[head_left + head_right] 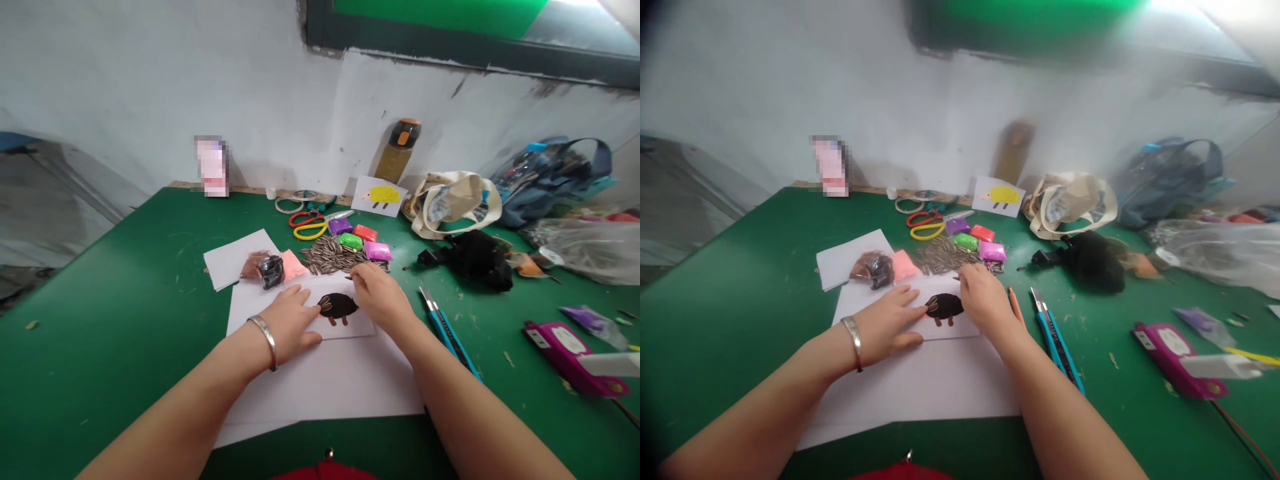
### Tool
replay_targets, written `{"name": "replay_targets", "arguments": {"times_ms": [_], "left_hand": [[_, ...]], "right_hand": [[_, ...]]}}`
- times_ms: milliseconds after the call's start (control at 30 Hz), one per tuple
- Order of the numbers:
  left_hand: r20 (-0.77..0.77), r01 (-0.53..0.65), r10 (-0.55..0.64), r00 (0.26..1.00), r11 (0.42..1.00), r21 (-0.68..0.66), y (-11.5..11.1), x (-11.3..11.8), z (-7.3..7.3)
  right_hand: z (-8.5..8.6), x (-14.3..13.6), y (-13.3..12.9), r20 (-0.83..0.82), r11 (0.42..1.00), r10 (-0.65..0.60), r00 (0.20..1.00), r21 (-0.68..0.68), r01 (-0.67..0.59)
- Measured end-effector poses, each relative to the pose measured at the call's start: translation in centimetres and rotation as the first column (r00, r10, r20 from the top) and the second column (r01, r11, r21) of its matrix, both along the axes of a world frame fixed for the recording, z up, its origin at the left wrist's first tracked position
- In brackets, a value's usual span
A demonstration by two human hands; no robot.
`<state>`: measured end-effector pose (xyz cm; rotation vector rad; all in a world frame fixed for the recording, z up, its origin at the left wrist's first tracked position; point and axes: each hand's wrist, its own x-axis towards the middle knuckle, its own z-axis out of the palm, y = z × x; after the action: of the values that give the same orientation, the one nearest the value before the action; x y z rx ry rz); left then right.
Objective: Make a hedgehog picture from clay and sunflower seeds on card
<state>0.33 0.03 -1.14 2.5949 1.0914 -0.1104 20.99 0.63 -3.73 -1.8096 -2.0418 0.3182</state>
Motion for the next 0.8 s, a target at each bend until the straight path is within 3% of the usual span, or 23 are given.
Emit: {"name": "replay_targets", "arguments": {"times_ms": [133, 233, 400, 800], "left_hand": [[0.039, 0.007, -0.007, 0.999, 1.000, 0.003, 0.1, -0.1, -0.1], [0.036, 0.001, -0.001, 0.999, 1.000, -0.001, 0.1, 0.0, -0.1], [0.029, -0.004, 0.004, 1.000, 1.000, -0.008, 0.0, 0.0, 0.0], [0.021, 0.001, -0.001, 1.000, 1.000, 0.005, 0.0, 0.1, 0.1]], "right_hand": [[1.8, -0.6, -2.0, -0.228, 0.972, 0.049, 0.973, -0.213, -0.098], [2.0, -1.3, -2.6, -0.309, 0.949, 0.079, 0.948, -0.268, -0.167], [1.1, -2.3, -2.5, -0.322, 0.942, 0.148, 0.935, -0.243, -0.233], [-0.2, -2.9, -2.5, -0.260, 0.953, 0.176, 0.950, -0.195, -0.230]]}}
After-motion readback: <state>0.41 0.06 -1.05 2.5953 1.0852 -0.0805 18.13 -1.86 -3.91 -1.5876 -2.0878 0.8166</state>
